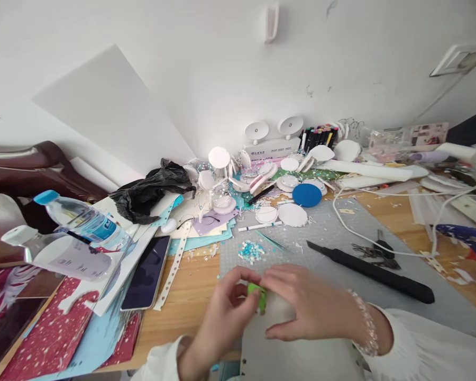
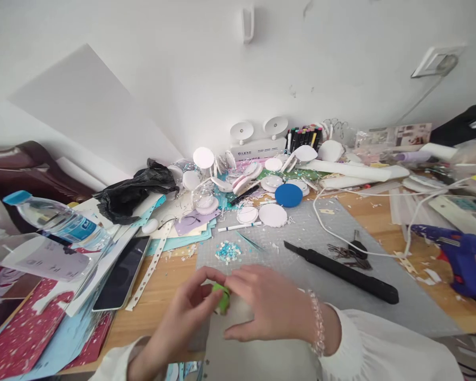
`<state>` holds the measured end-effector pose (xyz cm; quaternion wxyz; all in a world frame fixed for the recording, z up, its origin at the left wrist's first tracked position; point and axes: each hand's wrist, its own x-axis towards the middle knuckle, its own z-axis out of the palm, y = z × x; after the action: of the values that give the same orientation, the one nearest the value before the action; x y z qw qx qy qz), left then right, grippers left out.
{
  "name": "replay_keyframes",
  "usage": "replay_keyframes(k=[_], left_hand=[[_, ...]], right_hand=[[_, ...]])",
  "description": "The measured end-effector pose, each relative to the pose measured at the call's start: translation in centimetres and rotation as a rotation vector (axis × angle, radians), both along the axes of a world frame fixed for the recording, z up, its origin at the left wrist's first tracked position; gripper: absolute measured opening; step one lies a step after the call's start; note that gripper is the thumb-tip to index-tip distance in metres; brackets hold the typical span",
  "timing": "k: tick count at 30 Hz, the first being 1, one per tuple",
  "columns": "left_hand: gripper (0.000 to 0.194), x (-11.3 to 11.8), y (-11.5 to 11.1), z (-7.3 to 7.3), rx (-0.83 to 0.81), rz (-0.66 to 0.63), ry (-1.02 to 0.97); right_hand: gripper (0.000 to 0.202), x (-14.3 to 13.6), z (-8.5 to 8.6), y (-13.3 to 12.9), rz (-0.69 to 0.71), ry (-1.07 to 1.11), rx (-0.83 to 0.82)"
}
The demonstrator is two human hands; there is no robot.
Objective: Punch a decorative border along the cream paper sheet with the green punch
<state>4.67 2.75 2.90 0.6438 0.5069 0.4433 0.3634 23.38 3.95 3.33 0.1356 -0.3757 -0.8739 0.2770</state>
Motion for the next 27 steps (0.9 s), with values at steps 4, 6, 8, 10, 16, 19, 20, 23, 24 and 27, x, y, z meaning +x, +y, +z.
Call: replay_keyframes(k=[4, 6, 8, 10, 16, 19, 20, 23, 24, 27], left_hand=[[0.022, -2.7, 2.4, 0.2, -0.243, 0.083, -0.283], [0.024, -3.7, 3.8, 0.2, -0.259, 0.123, -0.334], [0.029, -4.1, 5.2, 0.1, -0.260, 0.108, -0.349], [0.032, -4.1, 6.5, -0.4, -0.274, 0.044, -0.340], [0.035, -3.4, 8.5, -3.1, -0.317, -0.113, -0.381], [0.036, -3.3, 8.5, -3.6, -0.319, -0.158, -0.426], [0.037, -3.3, 8.5, -3.6, -0.313, -0.173, -0.431], [0.037, -3.3, 8.4, -3.5, -0.304, -0.223, -0.422], [0.037, -3.3, 8.3, -3.4, -0.300, -0.229, -0.415], [0.038, -3.3, 8.3, -3.4, -0.291, -0.241, -0.364]], right_hand=[[0.060, 1.2, -1.4, 0.7, -0.090, 0.096, -0.236], [0.058, 1.4, -1.9, 1.3, -0.152, 0.146, -0.317], [0.023, 1.3, -2.1, 2.2, -0.180, 0.180, -0.359], [0.034, 1.0, -2.1, 3.4, -0.170, 0.224, -0.395], [0.047, 0.2, -2.7, 5.9, -0.149, 0.405, -0.600], [0.049, 0.4, -3.2, 5.7, -0.205, 0.459, -0.632], [0.050, 0.5, -3.3, 5.6, -0.218, 0.471, -0.652], [0.052, 0.9, -3.2, 5.3, -0.236, 0.490, -0.711], [0.052, 0.9, -3.1, 5.3, -0.234, 0.492, -0.723], [0.051, 1.0, -2.9, 5.2, -0.227, 0.487, -0.716]])
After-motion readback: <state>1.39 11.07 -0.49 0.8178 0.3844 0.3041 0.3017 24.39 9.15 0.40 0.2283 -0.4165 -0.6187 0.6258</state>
